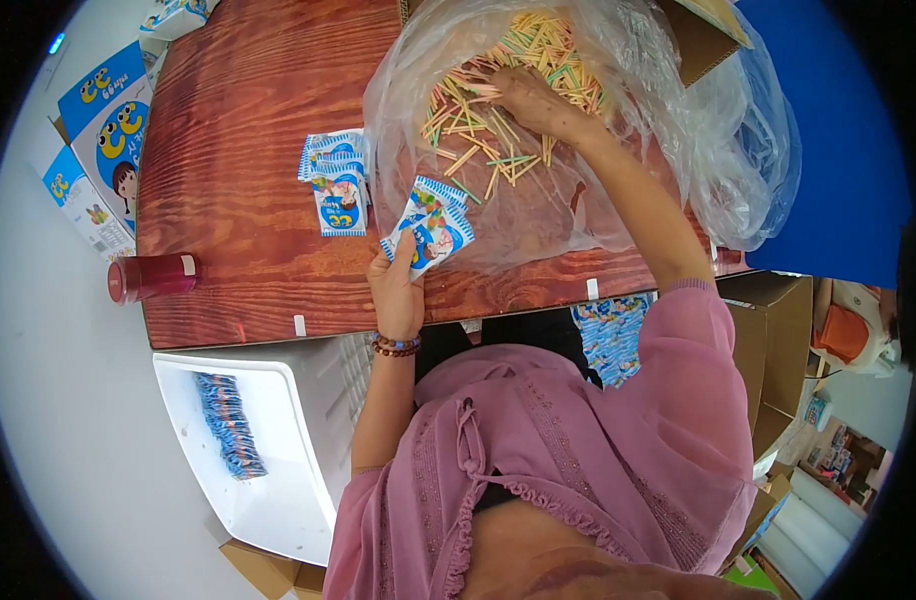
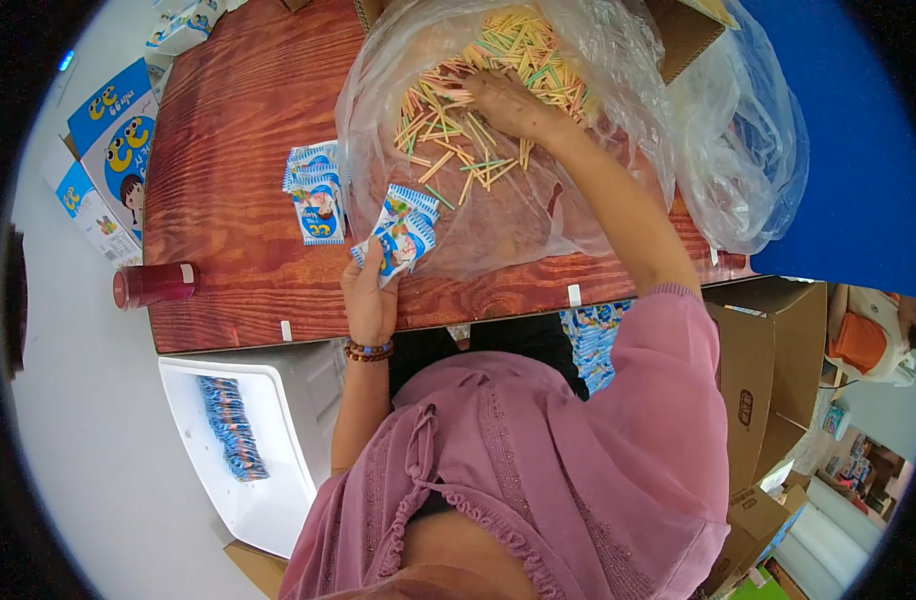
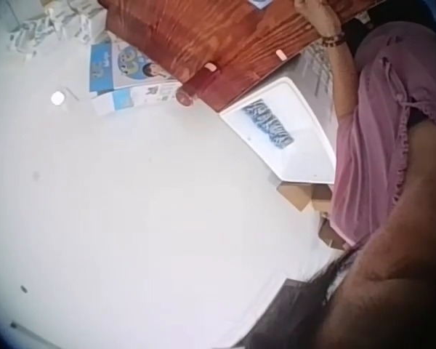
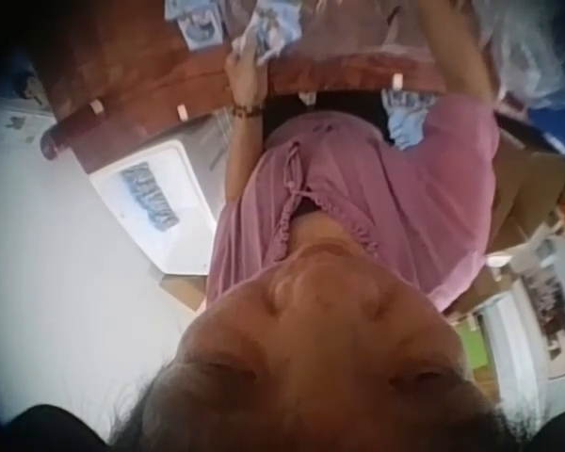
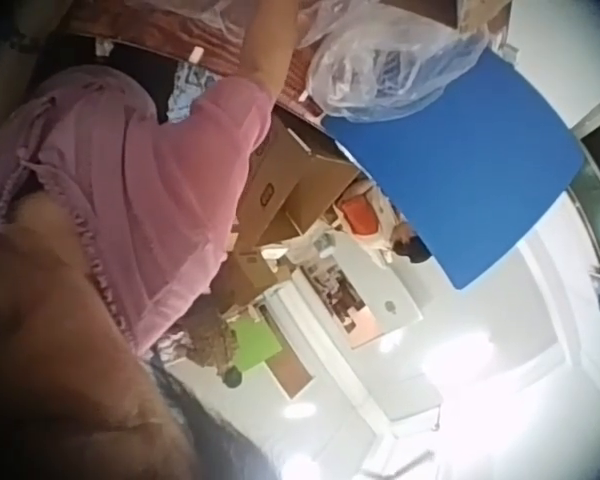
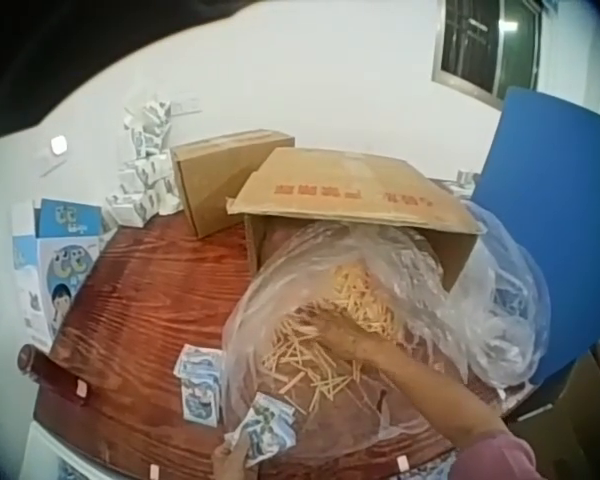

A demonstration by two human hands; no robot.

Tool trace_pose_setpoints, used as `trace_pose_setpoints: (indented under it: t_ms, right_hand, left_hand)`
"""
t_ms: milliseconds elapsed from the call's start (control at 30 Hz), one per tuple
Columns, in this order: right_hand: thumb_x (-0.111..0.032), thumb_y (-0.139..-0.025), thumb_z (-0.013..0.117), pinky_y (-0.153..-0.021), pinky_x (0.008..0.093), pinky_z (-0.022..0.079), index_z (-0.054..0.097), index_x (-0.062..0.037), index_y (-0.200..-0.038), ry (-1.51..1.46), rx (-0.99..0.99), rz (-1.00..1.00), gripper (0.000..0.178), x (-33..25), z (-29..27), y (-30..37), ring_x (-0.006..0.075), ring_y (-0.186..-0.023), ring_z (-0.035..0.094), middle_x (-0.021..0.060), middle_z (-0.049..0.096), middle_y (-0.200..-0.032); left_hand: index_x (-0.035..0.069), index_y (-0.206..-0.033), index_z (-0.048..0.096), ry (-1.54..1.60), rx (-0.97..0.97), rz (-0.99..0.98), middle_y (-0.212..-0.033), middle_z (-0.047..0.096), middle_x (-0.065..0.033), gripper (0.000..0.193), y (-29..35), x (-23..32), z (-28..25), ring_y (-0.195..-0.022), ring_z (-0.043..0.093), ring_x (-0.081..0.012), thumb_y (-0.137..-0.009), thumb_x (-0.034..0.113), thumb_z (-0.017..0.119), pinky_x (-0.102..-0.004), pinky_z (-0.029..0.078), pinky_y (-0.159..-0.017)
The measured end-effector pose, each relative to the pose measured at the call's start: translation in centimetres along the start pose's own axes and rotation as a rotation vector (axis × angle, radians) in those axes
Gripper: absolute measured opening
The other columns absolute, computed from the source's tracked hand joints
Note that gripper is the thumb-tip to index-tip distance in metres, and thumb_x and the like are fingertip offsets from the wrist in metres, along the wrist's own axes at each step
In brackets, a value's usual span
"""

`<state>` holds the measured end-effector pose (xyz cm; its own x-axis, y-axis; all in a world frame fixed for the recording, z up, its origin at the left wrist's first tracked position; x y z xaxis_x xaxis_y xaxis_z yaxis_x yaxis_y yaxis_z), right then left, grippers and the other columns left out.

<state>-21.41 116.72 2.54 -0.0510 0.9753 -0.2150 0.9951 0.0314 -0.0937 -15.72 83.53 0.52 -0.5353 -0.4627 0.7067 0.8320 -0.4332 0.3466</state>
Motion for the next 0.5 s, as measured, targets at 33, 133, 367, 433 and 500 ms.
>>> trace_pose_setpoints:
  t_ms: [33,133,367,433,500]
  right_hand:
    - [-0.005,-0.084,0.050,-0.098,0.0481,0.037,0.048,0.0025,-0.104,-0.125,-0.029,0.089,0.021,0.2,0.1,0.1,0.0374,-0.111,0.053,0.0232,0.057,-0.108]
    - [-0.009,-0.090,0.051,-0.086,0.0415,0.044,0.046,0.0014,-0.110,-0.336,0.176,0.208,0.024,-0.5,0.2,1.2,0.0359,-0.098,0.056,0.0202,0.058,-0.102]
    - [-0.016,-0.096,0.049,-0.080,0.0310,0.045,0.046,-0.0027,-0.121,-1.029,0.416,0.351,0.029,-0.2,0.2,2.1,0.0160,-0.089,0.056,0.0068,0.062,-0.097]
    - [-0.017,-0.095,0.051,-0.078,0.0264,0.044,0.049,-0.0036,-0.120,-1.442,0.410,0.303,0.028,-1.0,0.0,2.6,0.0115,-0.084,0.054,0.0037,0.061,-0.089]
    - [-0.016,-0.094,0.053,-0.077,0.0252,0.043,0.050,-0.0031,-0.118,-1.399,0.422,0.435,0.027,-4.2,-1.0,3.2,0.0109,-0.083,0.054,0.0033,0.061,-0.088]
  left_hand:
    - [0.001,-0.104,0.063,-0.007,-0.004,0.005,-0.103,0.067,-0.0074,0.020,0.0,0.0,-0.1,-0.091,0.066,-0.0155,-0.095,0.017,0.057,-0.0303,0.054,-0.077]
    - [0.001,-0.104,0.063,0.010,0.001,-0.004,-0.104,0.067,-0.0075,0.019,0.2,0.2,0.0,-0.092,0.065,-0.0159,-0.094,0.017,0.057,-0.0310,0.053,-0.078]
    - [0.001,-0.104,0.063,0.002,-0.013,0.012,-0.104,0.067,-0.0078,0.019,0.3,0.2,0.6,-0.092,0.065,-0.0160,-0.094,0.016,0.058,-0.0308,0.053,-0.078]
    - [-0.001,-0.100,0.065,0.030,0.016,0.010,-0.101,0.068,-0.0075,0.016,0.4,0.4,0.9,-0.088,0.066,-0.0127,-0.092,0.012,0.060,-0.0277,0.054,-0.077]
    - [-0.001,-0.100,0.065,0.037,0.024,0.013,-0.101,0.068,-0.0074,0.015,0.3,0.5,0.4,-0.088,0.066,-0.0127,-0.092,0.012,0.060,-0.0277,0.054,-0.078]
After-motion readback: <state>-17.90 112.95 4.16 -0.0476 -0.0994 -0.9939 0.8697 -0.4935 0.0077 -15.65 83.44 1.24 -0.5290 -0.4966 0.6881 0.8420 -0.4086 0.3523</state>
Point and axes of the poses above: each hand's wrist, its own y-axis away from the middle knuckle, its own z-axis out of the palm, x = y × z, the point moved 1 cm from there along -y, towards the middle knuckle
